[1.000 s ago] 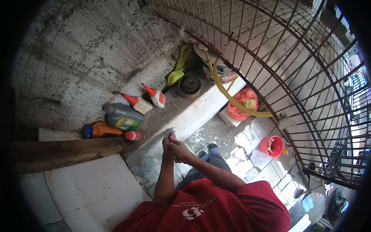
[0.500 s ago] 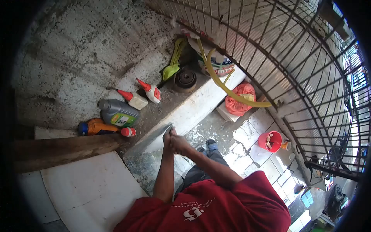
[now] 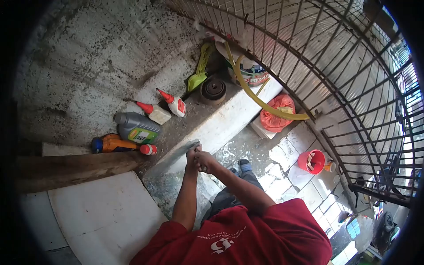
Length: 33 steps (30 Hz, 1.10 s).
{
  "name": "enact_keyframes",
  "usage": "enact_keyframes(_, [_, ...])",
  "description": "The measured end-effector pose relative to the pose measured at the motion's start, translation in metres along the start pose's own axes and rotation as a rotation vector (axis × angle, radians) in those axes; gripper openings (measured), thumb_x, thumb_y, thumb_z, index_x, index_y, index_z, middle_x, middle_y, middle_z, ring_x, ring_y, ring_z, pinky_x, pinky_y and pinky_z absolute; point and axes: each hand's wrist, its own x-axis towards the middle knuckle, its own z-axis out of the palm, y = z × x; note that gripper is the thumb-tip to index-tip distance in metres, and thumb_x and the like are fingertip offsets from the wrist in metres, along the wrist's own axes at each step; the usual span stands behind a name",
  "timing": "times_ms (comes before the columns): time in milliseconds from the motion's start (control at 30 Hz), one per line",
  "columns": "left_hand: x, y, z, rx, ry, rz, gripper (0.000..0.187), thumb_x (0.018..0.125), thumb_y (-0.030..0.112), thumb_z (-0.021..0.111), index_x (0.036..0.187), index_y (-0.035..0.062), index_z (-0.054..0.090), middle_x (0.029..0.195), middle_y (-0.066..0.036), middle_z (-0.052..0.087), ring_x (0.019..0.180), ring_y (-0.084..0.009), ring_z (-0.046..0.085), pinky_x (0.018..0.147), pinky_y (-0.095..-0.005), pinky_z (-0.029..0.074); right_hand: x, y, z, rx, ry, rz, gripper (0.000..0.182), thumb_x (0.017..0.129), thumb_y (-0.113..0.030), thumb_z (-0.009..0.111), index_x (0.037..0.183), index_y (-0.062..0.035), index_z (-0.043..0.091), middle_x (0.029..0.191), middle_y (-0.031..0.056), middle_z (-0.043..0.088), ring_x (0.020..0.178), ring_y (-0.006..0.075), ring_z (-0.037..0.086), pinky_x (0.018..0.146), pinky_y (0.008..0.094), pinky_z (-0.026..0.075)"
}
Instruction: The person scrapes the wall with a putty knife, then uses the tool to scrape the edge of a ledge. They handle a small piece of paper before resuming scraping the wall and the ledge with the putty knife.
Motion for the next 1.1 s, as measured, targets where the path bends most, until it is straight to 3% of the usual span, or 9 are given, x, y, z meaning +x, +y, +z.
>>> enact_keyframes(100, [-0.005,0.004,-0.003,-0.408,-0.085,-0.087,0.022,0.079,0.013,0.051,0.058,0.0083,0.048,0.049,0.002,0.042,0.042,-0.0084,0.04,0.041,-0.0237,0.033,-0.028,0.002,0.012,-0.149,0.041,-0.026,0.012,0.084,-0.019,0.044,0.094,-0.011,0.044,0.056,0.0021,0.044,0.033,0.0121,0.04,0.026,0.0246,0.031])
enact_keyframes(233, [-0.001,0.001,-0.009,-0.225,-0.112,-0.031,0.028,0.082,0.015,0.049,0.056,0.0118,0.042,0.05,0.005,0.034,0.042,-0.0068,0.031,0.04,-0.0223,0.026,0.011,0.0,-0.002,-0.097,0.028,0.039,0.017,0.081,-0.015,0.045,0.083,0.001,0.051,0.056,0.0063,0.049,0.036,0.0163,0.049,0.029,0.0281,0.039])
enact_keyframes(333, [-0.024,0.008,0.015,-0.144,0.125,0.043,0.03,0.082,0.016,0.05,0.054,0.0125,0.041,0.05,0.005,0.036,0.042,-0.0066,0.032,0.039,-0.0222,0.026,-0.002,0.009,-0.009,-0.317,-0.002,-0.085,0.017,0.081,-0.017,0.046,0.082,-0.0011,0.051,0.057,0.0064,0.049,0.036,0.0164,0.048,0.028,0.0279,0.038])
enact_keyframes(400, [-0.011,0.006,-0.007,-0.393,-0.06,-0.097,0.031,0.083,0.019,0.05,0.053,0.013,0.042,0.049,0.005,0.038,0.042,-0.0064,0.034,0.04,-0.0216,0.027,-0.028,0.007,0.012,-0.125,-0.004,-0.105,0.021,0.082,-0.023,0.048,0.086,-0.0031,0.051,0.059,0.0047,0.048,0.036,0.0149,0.046,0.027,0.0272,0.036])
enact_keyframes(467, [-0.017,0.003,-0.01,-0.118,-0.019,0.079,0.03,0.083,0.021,0.051,0.056,0.0107,0.044,0.048,0.005,0.038,0.041,-0.0067,0.034,0.039,-0.0213,0.027,-0.012,-0.001,0.014,-0.22,0.038,0.021,0.021,0.081,-0.019,0.047,0.099,-0.0068,0.048,0.056,0.0039,0.047,0.032,0.0119,0.041,0.025,0.024,0.032])
enact_keyframes(667, [-0.009,-0.001,-0.007,-0.366,0.079,-0.089,0.025,0.082,0.017,0.049,0.059,0.0088,0.047,0.048,0.004,0.037,0.039,-0.0074,0.034,0.037,-0.0229,0.027,-0.027,0.004,0.011,-0.238,0.018,-0.029,0.018,0.082,-0.022,0.047,0.089,-0.0056,0.049,0.059,0.0037,0.047,0.036,0.0132,0.046,0.028,0.0246,0.038])
enact_keyframes(800, [-0.002,-0.004,-0.009,-0.037,0.116,-0.061,0.027,0.083,0.018,0.049,0.057,0.0088,0.045,0.047,0.004,0.036,0.038,-0.0067,0.031,0.037,-0.0212,0.025,0.012,0.006,0.0,-0.075,0.012,0.095,0.013,0.081,-0.02,0.045,0.084,-0.0068,0.047,0.058,0.0025,0.046,0.037,0.0113,0.045,0.028,0.0241,0.037])
enact_keyframes(967, [0.002,-0.004,-0.008,-0.412,0.001,-0.12,0.027,0.079,0.012,0.046,0.052,0.0097,0.04,0.048,0.002,0.04,0.04,-0.0085,0.037,0.039,-0.022,0.029,-0.03,0.0,0.013,-0.201,-0.021,-0.033,0.013,0.08,-0.018,0.045,0.074,-0.007,0.044,0.056,0.0017,0.045,0.035,0.0108,0.042,0.028,0.0219,0.034])
enact_keyframes(1100, [0.015,-0.023,-0.017,-0.129,0.027,-0.021,0.028,0.083,0.018,0.048,0.056,0.0115,0.044,0.048,0.004,0.039,0.039,-0.007,0.037,0.036,-0.0213,0.03,0.033,0.007,-0.024,0.055,-0.042,0.182,0.015,0.08,-0.02,0.045,0.072,-0.0077,0.043,0.054,0.0001,0.043,0.034,0.0093,0.04,0.028,0.0208,0.032])
